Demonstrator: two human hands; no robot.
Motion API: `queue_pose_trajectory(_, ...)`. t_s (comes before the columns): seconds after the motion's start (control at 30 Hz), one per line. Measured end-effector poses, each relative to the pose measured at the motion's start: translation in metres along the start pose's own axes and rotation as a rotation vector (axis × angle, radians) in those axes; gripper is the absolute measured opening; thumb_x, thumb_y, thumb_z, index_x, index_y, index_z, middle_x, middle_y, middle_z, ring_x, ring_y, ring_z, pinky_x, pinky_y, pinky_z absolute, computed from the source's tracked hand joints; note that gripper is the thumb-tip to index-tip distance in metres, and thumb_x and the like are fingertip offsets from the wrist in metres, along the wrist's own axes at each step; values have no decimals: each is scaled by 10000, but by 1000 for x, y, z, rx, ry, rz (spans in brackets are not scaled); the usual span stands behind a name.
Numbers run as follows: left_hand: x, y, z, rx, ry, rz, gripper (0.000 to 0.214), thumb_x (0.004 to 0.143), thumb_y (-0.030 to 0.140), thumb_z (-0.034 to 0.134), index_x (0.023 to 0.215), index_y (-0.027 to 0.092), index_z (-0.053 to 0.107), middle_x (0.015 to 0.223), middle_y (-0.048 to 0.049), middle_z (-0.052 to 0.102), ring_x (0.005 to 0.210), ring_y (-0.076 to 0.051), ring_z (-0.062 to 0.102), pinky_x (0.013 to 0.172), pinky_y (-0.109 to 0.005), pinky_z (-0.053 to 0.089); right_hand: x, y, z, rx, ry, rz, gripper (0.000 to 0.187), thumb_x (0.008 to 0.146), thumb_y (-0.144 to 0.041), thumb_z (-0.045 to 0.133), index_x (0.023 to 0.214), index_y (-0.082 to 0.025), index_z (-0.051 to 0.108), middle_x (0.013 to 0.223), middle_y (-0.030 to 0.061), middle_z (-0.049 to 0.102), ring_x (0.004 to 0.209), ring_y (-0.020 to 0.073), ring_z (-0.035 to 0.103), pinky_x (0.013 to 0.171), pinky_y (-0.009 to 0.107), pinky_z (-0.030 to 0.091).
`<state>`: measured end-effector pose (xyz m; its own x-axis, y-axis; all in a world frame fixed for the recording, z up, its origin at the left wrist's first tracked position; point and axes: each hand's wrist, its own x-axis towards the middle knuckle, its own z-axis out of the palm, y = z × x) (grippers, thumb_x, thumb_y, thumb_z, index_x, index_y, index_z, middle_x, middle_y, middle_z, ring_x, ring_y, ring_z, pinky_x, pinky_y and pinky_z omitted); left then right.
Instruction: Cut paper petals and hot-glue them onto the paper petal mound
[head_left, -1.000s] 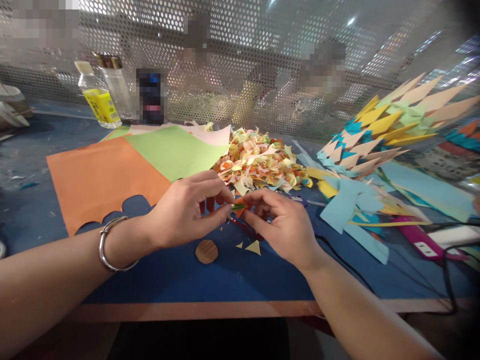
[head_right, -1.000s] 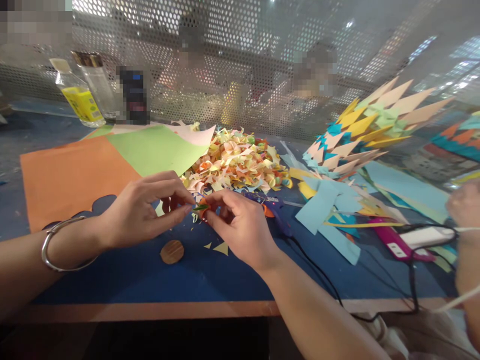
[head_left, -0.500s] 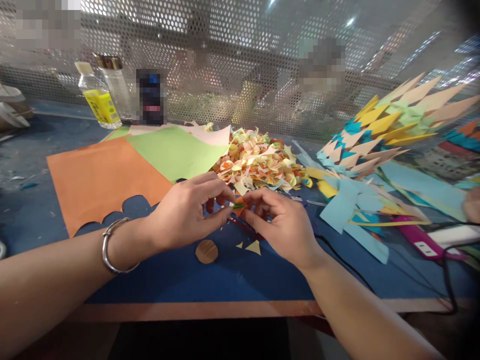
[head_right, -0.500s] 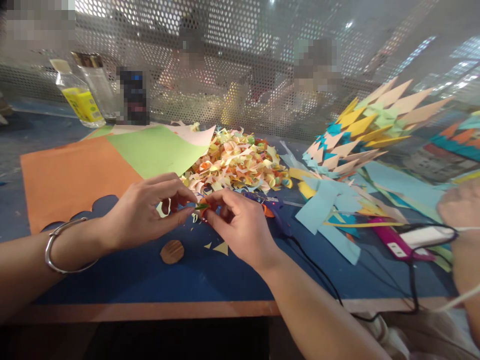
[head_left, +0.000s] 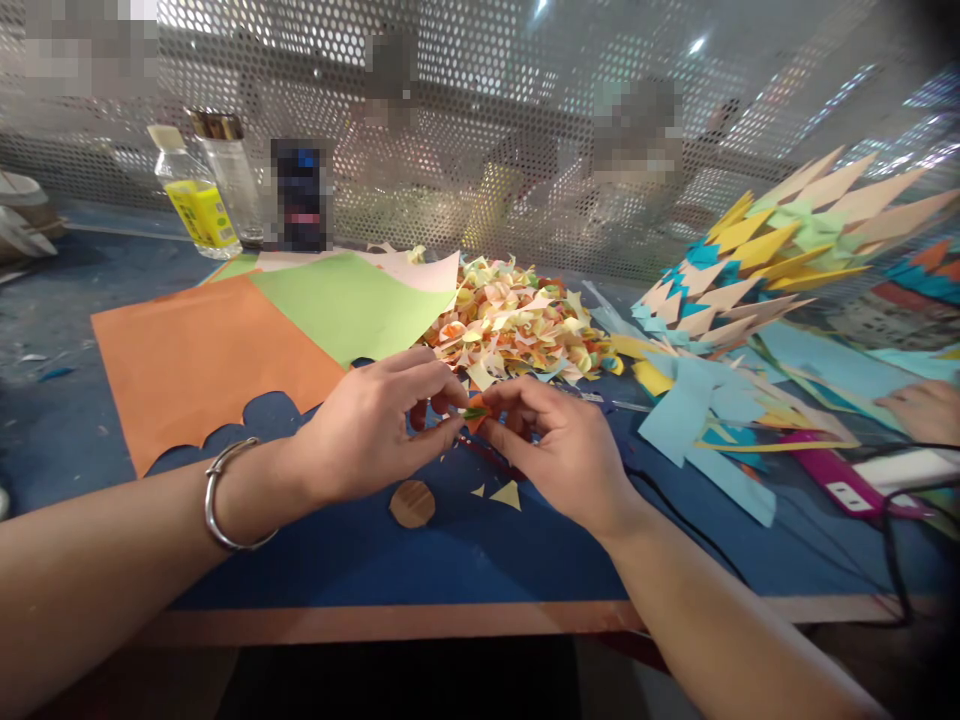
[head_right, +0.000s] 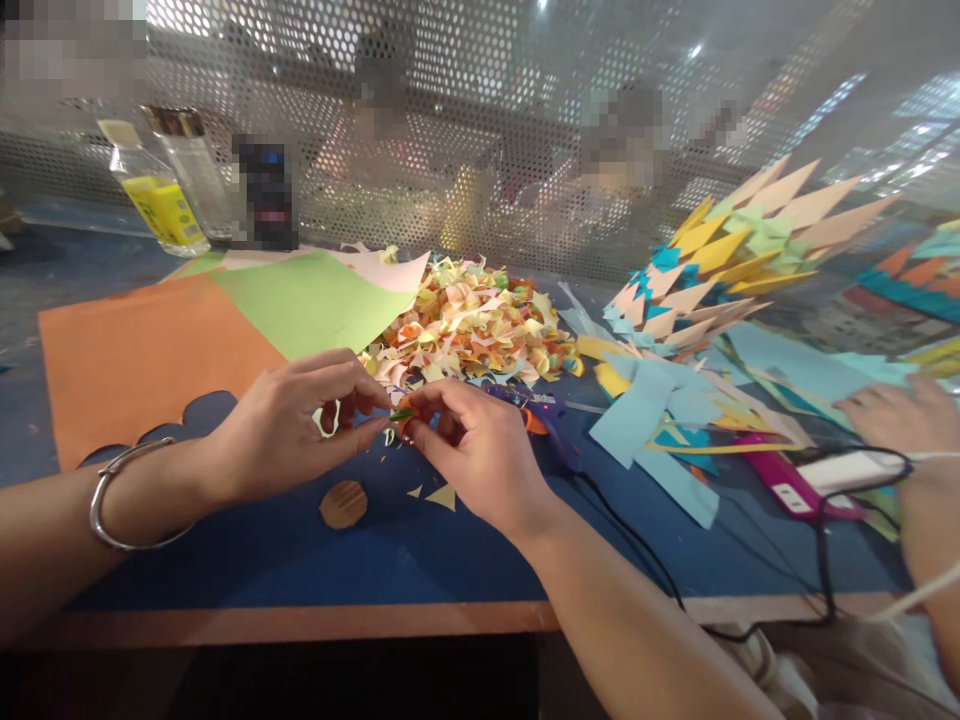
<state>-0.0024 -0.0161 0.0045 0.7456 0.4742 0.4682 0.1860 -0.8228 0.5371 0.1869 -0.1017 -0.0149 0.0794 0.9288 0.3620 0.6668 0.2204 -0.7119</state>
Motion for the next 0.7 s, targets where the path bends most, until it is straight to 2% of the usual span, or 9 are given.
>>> queue_pose_trajectory(0.27,3,2,5,-91,-21,-104,114,774,128,591,875,179,585,824,-16,608,666,-92,553,597,-224,475,0,1,1,-44,-1,-13,85,825,-223,646,907,-203,657,637,-35,570,512,97,506,501,239,427)
queue_pose_trajectory(0.47,5,3,6,-285,-46,-284,150,739,148,602,873,178,543,802,-9,613,659,-97,569,564,-224,474,-2,3,3,-69,-8,-11,103,839,-242,635,933,-204,656,595,-41,532,508,104,484,500,243,423)
queue_pose_trajectory(0.7,6,1,12,-494,-29,-357,216,703,122,599,878,178,486,865,-9,573,689,-94,575,613,-240,495,-2,1,3,-74,-18,-20,110,841,-226,628,940,-195,664,595,-44,506,521,102,480,513,241,423)
